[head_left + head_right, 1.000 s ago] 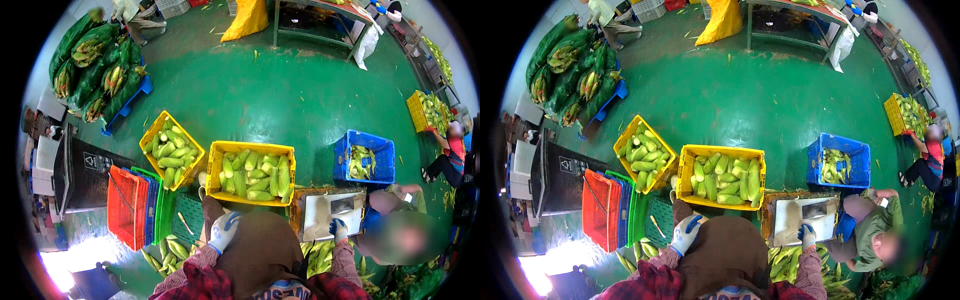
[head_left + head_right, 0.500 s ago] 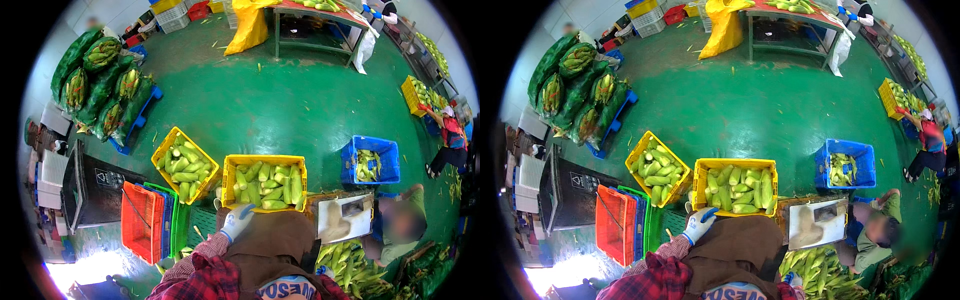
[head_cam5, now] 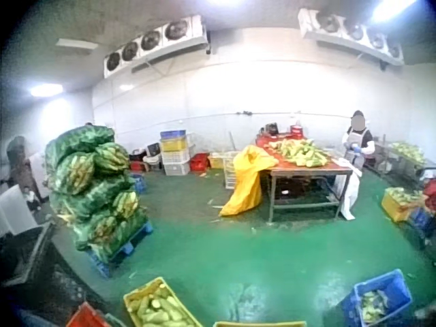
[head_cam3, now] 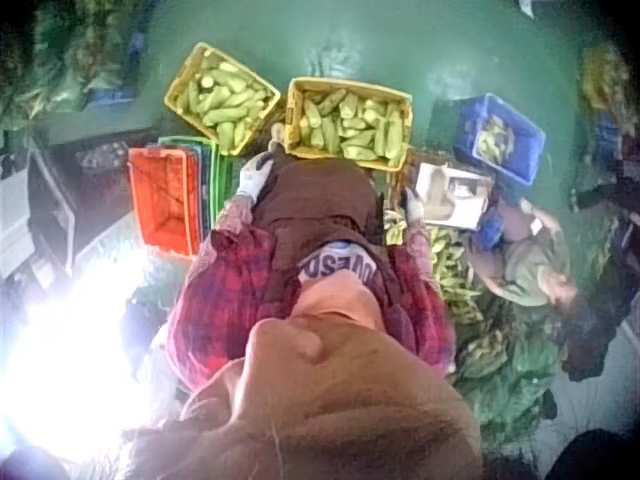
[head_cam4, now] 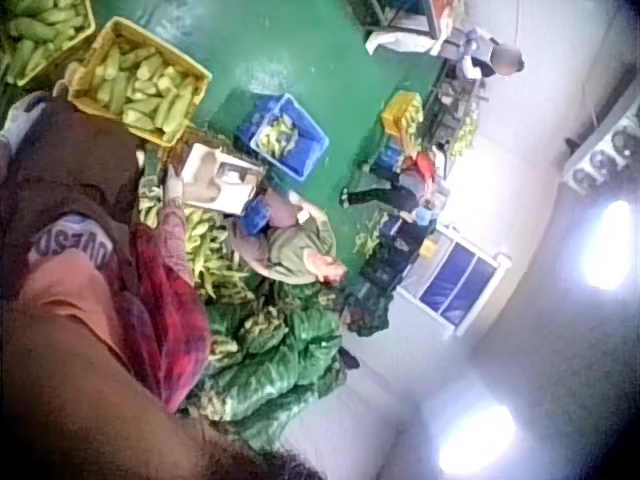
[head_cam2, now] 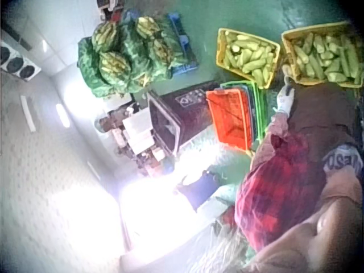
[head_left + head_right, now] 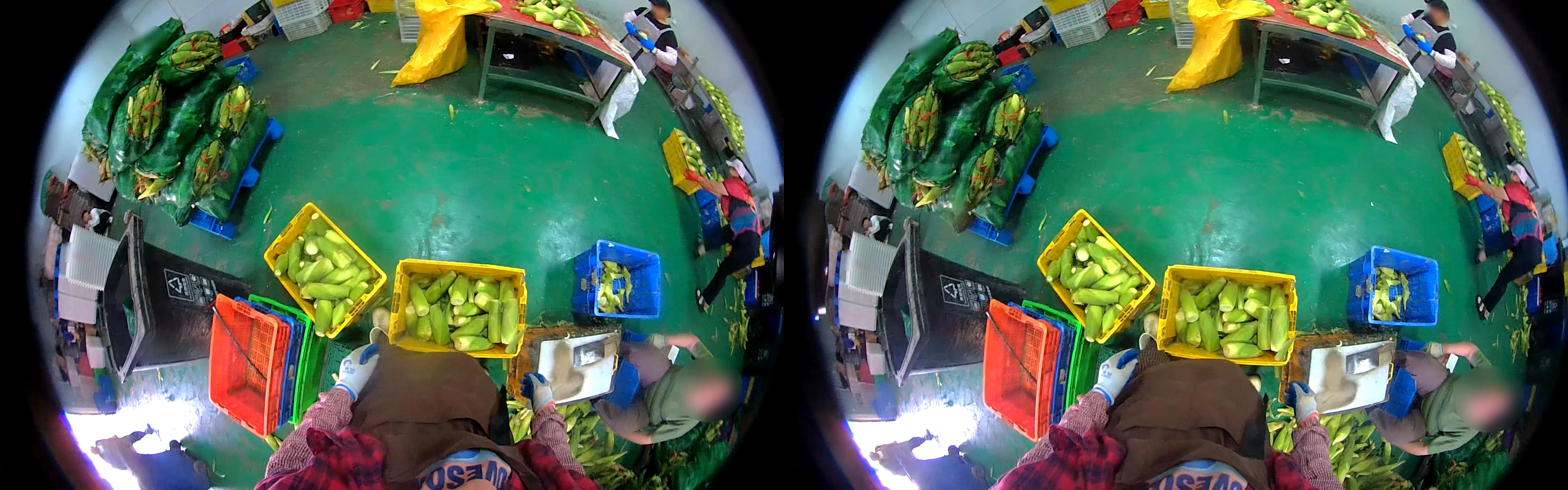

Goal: The person empties corn from green mesh bags onto the floor, then sits and shucks the corn by hand, placing the husked cobs into yellow crates. Another person nearby uses a knife to trim corn on a cutting board.

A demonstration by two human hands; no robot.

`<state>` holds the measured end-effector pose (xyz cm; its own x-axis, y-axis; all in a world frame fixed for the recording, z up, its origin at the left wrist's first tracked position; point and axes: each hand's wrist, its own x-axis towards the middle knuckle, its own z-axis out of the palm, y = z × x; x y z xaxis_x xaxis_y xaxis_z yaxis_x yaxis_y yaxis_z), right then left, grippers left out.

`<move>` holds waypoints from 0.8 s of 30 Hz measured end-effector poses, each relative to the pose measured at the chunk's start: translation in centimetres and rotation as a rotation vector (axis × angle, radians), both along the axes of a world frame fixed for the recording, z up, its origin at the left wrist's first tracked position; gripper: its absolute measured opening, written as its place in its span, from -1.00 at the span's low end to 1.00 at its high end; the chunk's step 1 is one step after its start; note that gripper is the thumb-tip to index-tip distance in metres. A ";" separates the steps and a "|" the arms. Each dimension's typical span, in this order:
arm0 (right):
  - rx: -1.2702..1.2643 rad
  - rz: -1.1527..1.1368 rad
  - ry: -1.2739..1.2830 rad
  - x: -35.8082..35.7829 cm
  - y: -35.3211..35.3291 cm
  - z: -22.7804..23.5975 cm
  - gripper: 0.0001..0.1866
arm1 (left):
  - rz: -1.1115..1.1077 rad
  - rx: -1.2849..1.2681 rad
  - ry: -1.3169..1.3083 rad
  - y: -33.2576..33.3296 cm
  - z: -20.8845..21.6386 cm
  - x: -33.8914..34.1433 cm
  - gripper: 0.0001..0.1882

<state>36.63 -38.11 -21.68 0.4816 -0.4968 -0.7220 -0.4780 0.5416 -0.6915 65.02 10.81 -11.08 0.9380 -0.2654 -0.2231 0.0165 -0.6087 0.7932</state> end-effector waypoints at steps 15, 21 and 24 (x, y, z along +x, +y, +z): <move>0.086 0.127 0.321 -2.5 5.1 -1.1 -0.81 | 0.231 0.017 0.197 6.2 -4.8 -0.3 -0.70; -0.018 0.319 0.227 5.7 4.2 -4.1 -0.75 | 0.250 0.136 0.092 9.8 -7.2 5.1 -0.63; -0.390 0.719 0.056 12.2 4.6 -3.8 -0.75 | 0.216 0.268 0.058 13.0 -9.3 11.9 -0.56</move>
